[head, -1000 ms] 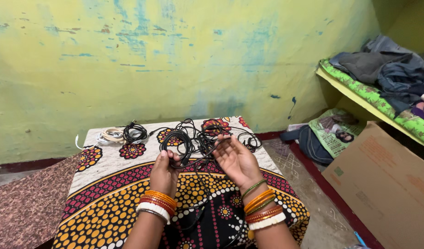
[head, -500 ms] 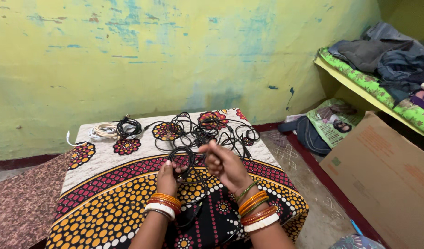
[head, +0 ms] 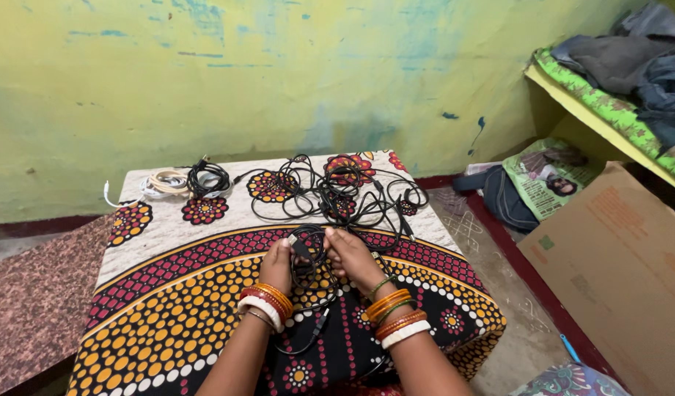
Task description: The person untangles a large bundle of black cables by hand on a table covered with a patterned cloth, separating individual strands.
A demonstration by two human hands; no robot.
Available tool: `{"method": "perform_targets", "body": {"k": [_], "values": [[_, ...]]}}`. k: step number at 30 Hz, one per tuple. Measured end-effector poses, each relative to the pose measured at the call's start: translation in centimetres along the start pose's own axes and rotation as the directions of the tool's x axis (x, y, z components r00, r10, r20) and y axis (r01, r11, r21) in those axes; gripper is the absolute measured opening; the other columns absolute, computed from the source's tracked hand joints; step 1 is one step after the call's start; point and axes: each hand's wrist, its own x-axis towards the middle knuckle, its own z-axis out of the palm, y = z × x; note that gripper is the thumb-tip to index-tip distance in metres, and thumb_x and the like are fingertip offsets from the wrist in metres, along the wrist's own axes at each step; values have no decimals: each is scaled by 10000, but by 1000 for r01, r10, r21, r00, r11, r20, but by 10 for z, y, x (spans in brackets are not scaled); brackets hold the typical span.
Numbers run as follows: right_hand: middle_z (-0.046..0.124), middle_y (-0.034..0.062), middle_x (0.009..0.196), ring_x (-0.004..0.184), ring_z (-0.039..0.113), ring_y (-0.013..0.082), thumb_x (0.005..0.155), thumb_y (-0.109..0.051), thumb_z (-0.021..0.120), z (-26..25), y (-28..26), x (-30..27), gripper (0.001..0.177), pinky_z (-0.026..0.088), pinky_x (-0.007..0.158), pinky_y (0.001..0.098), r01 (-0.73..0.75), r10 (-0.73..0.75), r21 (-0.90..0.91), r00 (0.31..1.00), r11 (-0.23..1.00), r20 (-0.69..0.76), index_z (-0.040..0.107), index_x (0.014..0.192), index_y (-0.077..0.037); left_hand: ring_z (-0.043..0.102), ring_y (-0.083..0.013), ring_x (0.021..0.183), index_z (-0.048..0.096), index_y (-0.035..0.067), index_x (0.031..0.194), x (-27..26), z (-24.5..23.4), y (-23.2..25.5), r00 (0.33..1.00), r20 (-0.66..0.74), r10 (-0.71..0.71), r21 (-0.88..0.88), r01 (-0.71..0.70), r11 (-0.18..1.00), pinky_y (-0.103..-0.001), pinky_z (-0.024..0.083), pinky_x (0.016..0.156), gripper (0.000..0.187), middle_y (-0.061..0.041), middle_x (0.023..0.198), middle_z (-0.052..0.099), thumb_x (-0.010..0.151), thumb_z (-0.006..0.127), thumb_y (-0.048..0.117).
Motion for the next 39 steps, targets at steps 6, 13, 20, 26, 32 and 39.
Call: {"method": "perform_targets", "body": {"k": [6,13,20,26,32,39], "values": [[530,-52,561,539,450,42,966,-423,652,12,17,12,407,396,503,243,223,-488,-660,837,717,-247,649,752,-77,469,-110,713,559,65,868,-13,0,16,999,47,13,-5,-13,1000,-286,420,675,369,0,754,527,1091,429,329],[553,-21,671,631,440,59,900,-321,834,13,41,16,399,402,558,250,192,-455,-530,782,826,-426,645,775,7,483,-94,700,561,66,872,-16,1,24,999,38,12,-38,-10,999,-269,439,671,368,12,749,519,1094,426,326],[749,-35,885,781,660,20,910,-232,740,11,40,19,207,526,699,169,331,-382,-204,871,921,-310,720,1028,-63,520,-80,721,596,66,900,-13,4,14,995,100,-5,-239,29,971,-234,459,688,316,25,781,557,1080,473,295],[699,-31,820,677,565,24,928,-204,766,-5,56,27,162,436,589,189,255,-288,-146,911,956,-296,729,973,-53,610,-104,709,610,50,920,-14,7,17,992,118,-49,-323,85,943,-255,519,694,298,7,796,597,1071,491,277],[713,-30,880,764,624,41,914,-149,771,-10,69,35,174,501,665,206,357,-420,-256,870,898,-259,661,992,-40,668,-108,748,670,56,1032,-23,12,39,989,119,-92,-227,118,967,-250,522,707,270,19,844,655,1042,508,272],[769,107,817,716,745,139,835,-144,804,22,32,10,271,571,650,286,33,-441,-656,765,754,-469,602,981,-38,657,-89,733,714,46,1042,-34,12,60,976,209,-69,-63,83,995,-271,575,662,284,18,745,627,1028,537,268]]}}
